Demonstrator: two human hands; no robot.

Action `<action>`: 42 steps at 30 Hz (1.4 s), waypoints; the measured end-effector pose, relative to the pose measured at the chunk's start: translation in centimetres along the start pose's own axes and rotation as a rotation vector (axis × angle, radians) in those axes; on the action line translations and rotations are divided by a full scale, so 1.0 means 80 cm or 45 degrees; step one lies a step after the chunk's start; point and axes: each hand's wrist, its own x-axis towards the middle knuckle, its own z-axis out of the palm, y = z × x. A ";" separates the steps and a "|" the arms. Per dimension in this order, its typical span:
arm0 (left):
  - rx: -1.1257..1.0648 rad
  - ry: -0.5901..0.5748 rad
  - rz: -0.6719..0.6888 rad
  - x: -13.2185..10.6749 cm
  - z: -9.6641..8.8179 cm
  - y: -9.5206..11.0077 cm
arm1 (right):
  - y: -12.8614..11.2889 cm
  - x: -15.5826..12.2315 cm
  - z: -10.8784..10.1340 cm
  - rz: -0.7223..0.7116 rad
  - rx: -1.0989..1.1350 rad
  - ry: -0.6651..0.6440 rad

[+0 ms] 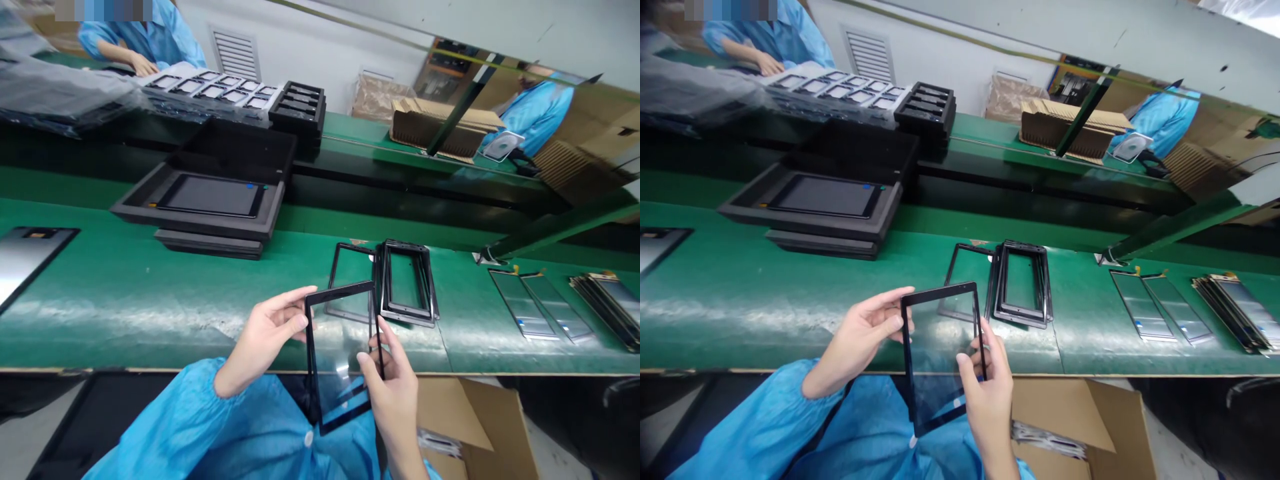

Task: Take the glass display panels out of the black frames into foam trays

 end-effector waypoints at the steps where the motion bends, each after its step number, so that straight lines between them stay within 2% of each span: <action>1: -0.007 0.002 0.000 0.000 0.001 -0.001 | -0.001 -0.001 0.000 0.007 -0.008 0.000; 7: -0.072 0.002 0.010 0.002 0.006 0.001 | -0.006 -0.001 0.001 0.034 -0.012 -0.001; 19: -0.048 0.028 -0.003 0.003 0.008 0.000 | -0.001 -0.001 0.002 -0.035 -0.115 -0.002; 22: -0.030 0.047 -0.012 0.004 0.008 0.001 | 0.003 -0.004 0.002 -0.126 -0.223 -0.008; 25: 0.050 0.085 -0.028 0.001 0.010 0.006 | -0.001 0.001 0.000 -0.353 -0.406 0.091; 27: 0.134 0.082 -0.019 -0.003 0.012 0.012 | -0.013 0.012 -0.005 -0.418 -0.358 0.132; 32: 0.258 -0.001 -0.004 -0.016 0.016 0.025 | -0.050 0.047 -0.017 -0.109 0.032 -0.158; 36: 0.308 -0.014 0.023 -0.019 0.013 0.026 | -0.060 0.052 -0.013 -0.110 0.079 -0.135; 42: 0.427 -0.020 0.023 -0.017 -0.005 0.012 | -0.063 0.044 -0.007 -0.110 0.169 -0.098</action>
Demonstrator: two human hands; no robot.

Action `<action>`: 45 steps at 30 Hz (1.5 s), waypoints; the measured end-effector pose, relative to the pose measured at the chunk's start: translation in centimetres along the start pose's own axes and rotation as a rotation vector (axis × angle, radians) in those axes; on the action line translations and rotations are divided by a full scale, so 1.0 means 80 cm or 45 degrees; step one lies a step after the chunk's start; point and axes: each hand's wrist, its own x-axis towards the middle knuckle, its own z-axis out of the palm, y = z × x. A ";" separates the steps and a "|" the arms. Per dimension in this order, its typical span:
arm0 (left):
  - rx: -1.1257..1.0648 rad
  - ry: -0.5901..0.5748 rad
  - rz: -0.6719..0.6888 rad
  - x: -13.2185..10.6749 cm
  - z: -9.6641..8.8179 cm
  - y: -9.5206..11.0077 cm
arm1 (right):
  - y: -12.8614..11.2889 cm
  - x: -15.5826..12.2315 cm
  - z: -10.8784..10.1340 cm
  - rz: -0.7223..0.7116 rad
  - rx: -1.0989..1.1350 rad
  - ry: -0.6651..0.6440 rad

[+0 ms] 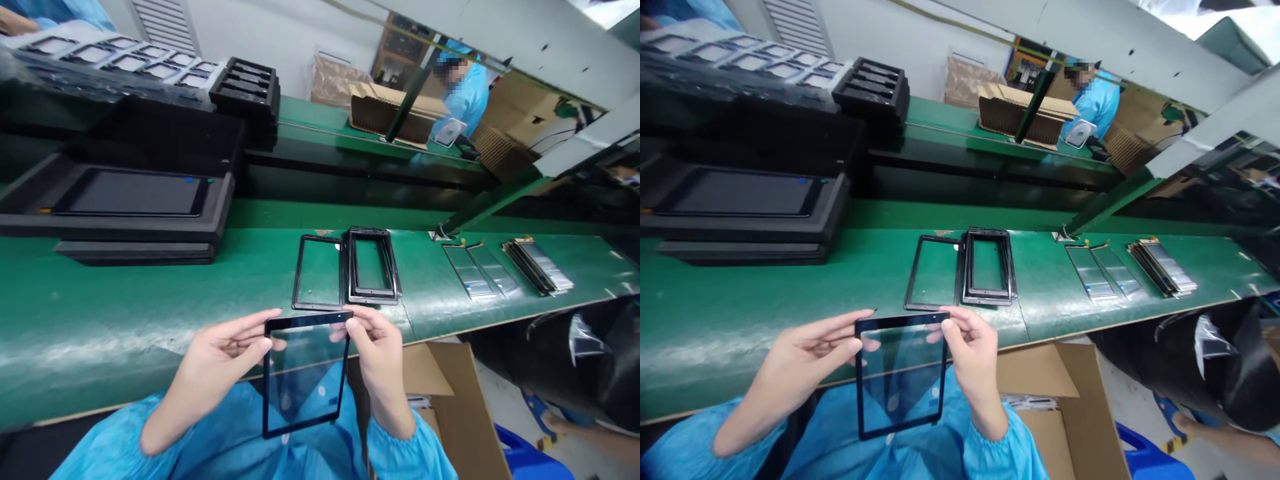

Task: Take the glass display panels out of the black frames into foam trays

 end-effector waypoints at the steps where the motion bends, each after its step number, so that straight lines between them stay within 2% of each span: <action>1: 0.031 -0.005 -0.015 0.000 -0.002 -0.003 | -0.002 0.000 0.000 0.004 0.011 0.004; 4: 0.209 -0.024 0.068 0.002 -0.001 -0.004 | -0.004 0.000 0.002 0.012 0.027 0.008; 7: 0.666 -0.055 0.427 0.004 0.012 0.004 | -0.001 -0.001 0.013 0.021 -0.010 -0.083; 9: 0.895 -0.200 0.575 0.007 0.021 0.012 | 0.003 -0.001 0.020 0.072 -0.002 -0.193; 11: 0.883 -0.412 0.492 0.009 0.026 0.019 | 0.006 0.000 0.018 0.156 0.038 -0.284; 13: 0.698 -0.488 0.276 0.010 0.023 0.025 | 0.006 0.004 0.003 0.227 0.027 -0.330; 15: 0.451 -0.376 0.075 0.008 0.018 0.030 | 0.008 0.008 -0.020 0.271 -0.053 -0.343; 17: 0.218 -0.185 -0.047 0.004 0.014 0.032 | 0.013 0.010 -0.042 0.301 -0.080 -0.315; 19: 0.059 -0.024 -0.094 0.000 0.015 0.031 | 0.020 0.009 -0.053 0.321 -0.009 -0.209; 22: -0.051 0.115 -0.090 -0.004 0.021 0.028 | 0.029 0.005 -0.050 0.323 0.115 0.006; 25: -0.086 0.165 -0.082 -0.006 0.025 0.025 | 0.029 0.001 -0.038 0.272 0.124 0.090; 31: -0.075 0.186 -0.084 -0.008 0.021 0.020 | 0.025 -0.003 -0.026 0.081 0.043 0.149; 35: -0.022 0.131 -0.069 -0.003 0.007 0.001 | 0.026 -0.003 -0.026 0.035 0.059 0.087; 37: 0.114 0.110 0.036 0.003 0.000 -0.007 | 0.024 -0.004 -0.025 0.049 0.082 0.039; 38: 0.245 0.143 0.146 0.006 -0.002 -0.010 | 0.023 -0.004 -0.024 0.051 0.087 0.036; 41: 0.784 0.275 0.608 0.017 -0.001 -0.006 | 0.020 -0.009 -0.016 0.022 0.048 0.048; 43: 1.064 0.147 0.853 0.025 0.003 0.004 | 0.019 -0.014 -0.011 0.003 0.008 0.011; 45: 1.147 -0.125 0.955 0.032 0.007 0.013 | 0.019 -0.019 -0.008 -0.008 -0.038 -0.029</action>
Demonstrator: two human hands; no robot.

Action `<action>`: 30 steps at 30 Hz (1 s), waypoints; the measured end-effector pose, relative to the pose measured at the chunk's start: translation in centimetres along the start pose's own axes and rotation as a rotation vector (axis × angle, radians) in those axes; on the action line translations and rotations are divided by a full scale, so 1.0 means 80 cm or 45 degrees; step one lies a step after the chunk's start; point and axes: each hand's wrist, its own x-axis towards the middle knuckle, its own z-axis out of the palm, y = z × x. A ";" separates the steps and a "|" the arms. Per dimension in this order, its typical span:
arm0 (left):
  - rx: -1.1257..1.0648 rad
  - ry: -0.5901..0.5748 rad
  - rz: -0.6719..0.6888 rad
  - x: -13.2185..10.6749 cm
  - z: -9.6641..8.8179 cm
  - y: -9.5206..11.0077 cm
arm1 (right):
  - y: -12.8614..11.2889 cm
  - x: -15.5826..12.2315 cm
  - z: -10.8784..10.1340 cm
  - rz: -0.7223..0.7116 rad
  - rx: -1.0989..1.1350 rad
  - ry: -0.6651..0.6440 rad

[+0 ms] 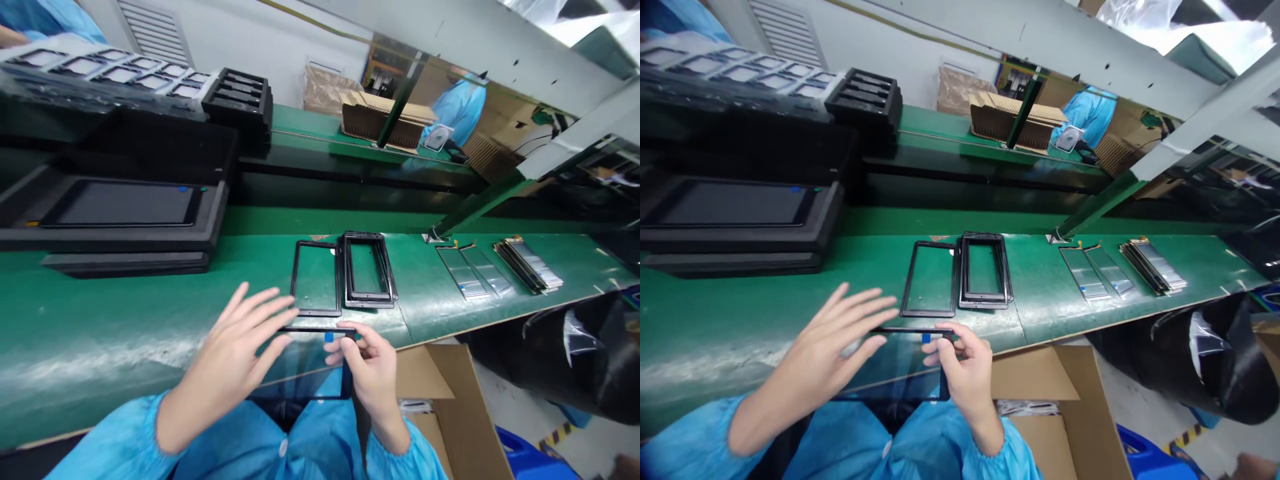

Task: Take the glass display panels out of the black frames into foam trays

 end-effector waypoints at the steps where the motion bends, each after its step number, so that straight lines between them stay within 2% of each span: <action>1: -0.046 -0.082 0.036 0.005 -0.001 0.001 | 0.000 -0.002 0.000 0.001 -0.019 -0.011; 3: -0.147 -0.166 0.000 0.011 -0.001 0.002 | -0.001 -0.003 0.000 0.016 -0.046 -0.020; 6: -0.238 -0.198 -0.118 0.012 -0.001 0.005 | -0.003 0.000 -0.002 0.070 -0.042 -0.078; 9: -0.421 -0.307 -0.195 0.009 0.002 0.014 | -0.004 0.006 0.001 0.117 0.046 -0.304; 11: -0.619 -0.377 -0.332 0.007 0.004 0.021 | -0.004 0.011 0.004 0.158 0.155 -0.425; 13: -0.870 -0.375 -0.563 0.003 0.005 0.027 | -0.004 0.015 0.006 0.198 0.255 -0.384; 15: -1.130 -0.317 -0.800 -0.001 0.005 0.030 | -0.003 0.019 0.006 0.218 0.297 -0.233; 18: -1.371 -0.222 -0.982 -0.009 0.004 0.032 | -0.001 0.022 0.006 0.199 0.247 -0.110; 22: -1.438 -0.149 -1.053 -0.016 0.007 0.034 | 0.001 0.020 0.007 0.179 0.195 -0.086; 26: -1.426 -0.173 -1.090 -0.017 0.009 0.032 | -0.004 0.015 0.006 0.120 0.133 -0.088; 28: -1.336 -0.174 -1.055 -0.016 0.008 0.030 | -0.008 0.015 0.008 0.081 0.065 -0.099; 30: -1.098 -0.095 -0.927 -0.011 0.005 0.028 | -0.012 0.015 0.014 0.046 -0.030 -0.144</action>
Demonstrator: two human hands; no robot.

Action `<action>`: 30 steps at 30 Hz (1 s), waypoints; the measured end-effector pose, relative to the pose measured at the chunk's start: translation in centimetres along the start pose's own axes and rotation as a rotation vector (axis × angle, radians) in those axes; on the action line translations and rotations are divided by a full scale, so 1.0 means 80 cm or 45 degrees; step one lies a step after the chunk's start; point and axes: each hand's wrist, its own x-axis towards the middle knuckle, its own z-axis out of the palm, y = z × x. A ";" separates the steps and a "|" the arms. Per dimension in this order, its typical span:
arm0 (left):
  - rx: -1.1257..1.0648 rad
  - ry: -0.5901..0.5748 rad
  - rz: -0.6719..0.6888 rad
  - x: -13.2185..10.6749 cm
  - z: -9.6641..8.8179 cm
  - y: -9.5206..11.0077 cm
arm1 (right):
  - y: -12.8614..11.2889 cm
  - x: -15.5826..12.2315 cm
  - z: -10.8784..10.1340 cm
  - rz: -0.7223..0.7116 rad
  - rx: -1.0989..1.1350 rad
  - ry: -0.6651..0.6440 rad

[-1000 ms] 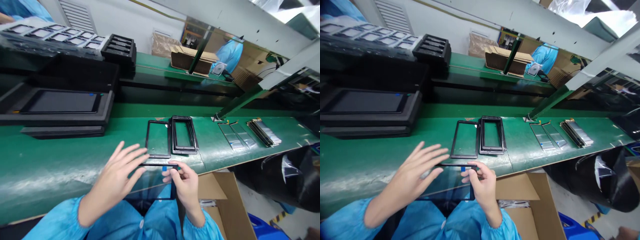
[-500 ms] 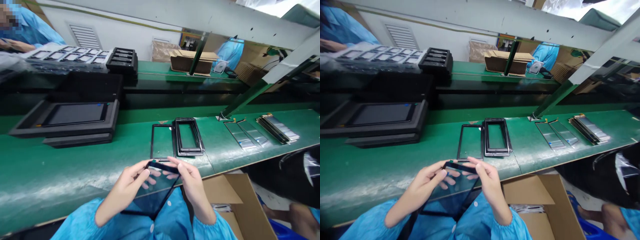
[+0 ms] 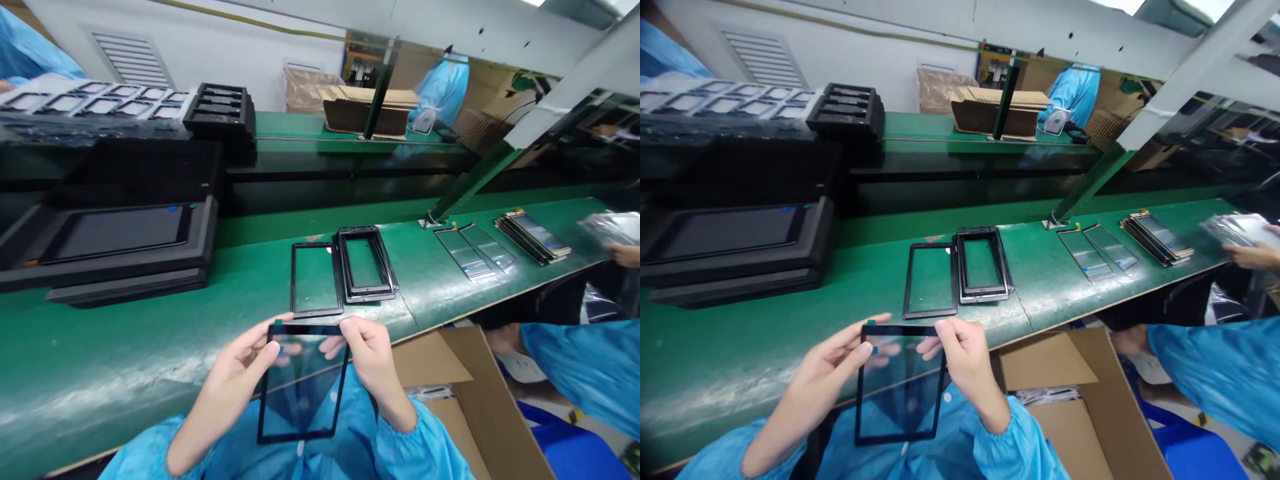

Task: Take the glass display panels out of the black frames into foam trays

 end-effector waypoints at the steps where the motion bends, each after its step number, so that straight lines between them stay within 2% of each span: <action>1: 0.143 0.031 0.102 0.002 -0.001 0.003 | -0.002 0.001 0.004 -0.021 -0.067 -0.044; 3: 0.403 -0.017 0.260 0.006 -0.003 0.008 | -0.005 0.006 0.012 -0.055 -0.175 -0.171; 4: 0.478 -0.081 0.282 0.007 -0.004 0.011 | -0.007 0.008 0.014 -0.054 -0.174 -0.204; 5: 0.502 -0.145 0.261 0.009 -0.005 0.013 | -0.008 0.011 0.013 -0.045 -0.128 -0.187; 7: 0.394 -0.165 0.157 0.011 -0.008 0.015 | -0.008 0.015 0.000 -0.037 0.013 0.013; 9: 0.170 -0.048 0.062 0.012 -0.014 0.015 | -0.002 0.016 -0.023 -0.069 0.079 0.284; 10: 0.055 0.023 0.044 0.012 -0.017 0.013 | 0.002 0.016 -0.035 -0.077 0.062 0.326; 12: -0.113 0.153 0.056 0.013 -0.023 0.010 | 0.012 0.014 -0.053 -0.013 0.091 0.248; 15: -0.160 0.250 0.066 0.014 -0.026 0.004 | 0.021 0.008 -0.056 0.068 0.145 0.184; 17: 0.002 0.314 0.143 0.016 -0.027 0.002 | 0.021 0.005 -0.046 0.050 0.121 0.261; 20: 0.570 0.408 0.534 0.022 -0.026 0.007 | 0.019 0.003 -0.034 0.044 0.057 0.304; 21: 0.763 0.363 0.679 0.025 -0.025 0.010 | 0.020 0.002 -0.032 0.051 0.039 0.285; 23: 1.017 0.121 0.849 0.032 -0.022 0.019 | 0.023 -0.001 -0.031 0.066 0.009 0.225; 25: 1.093 -0.153 0.841 0.037 -0.018 0.027 | 0.028 -0.004 -0.030 0.084 -0.009 0.165; 26: 1.094 -0.238 0.803 0.039 -0.016 0.031 | 0.030 -0.006 -0.029 0.092 -0.014 0.157; 28: 1.061 -0.298 0.726 0.041 -0.013 0.037 | 0.032 -0.006 -0.025 0.105 -0.013 0.172; 30: 1.043 -0.252 0.711 0.038 -0.013 0.044 | 0.028 -0.003 -0.016 0.090 -0.001 0.195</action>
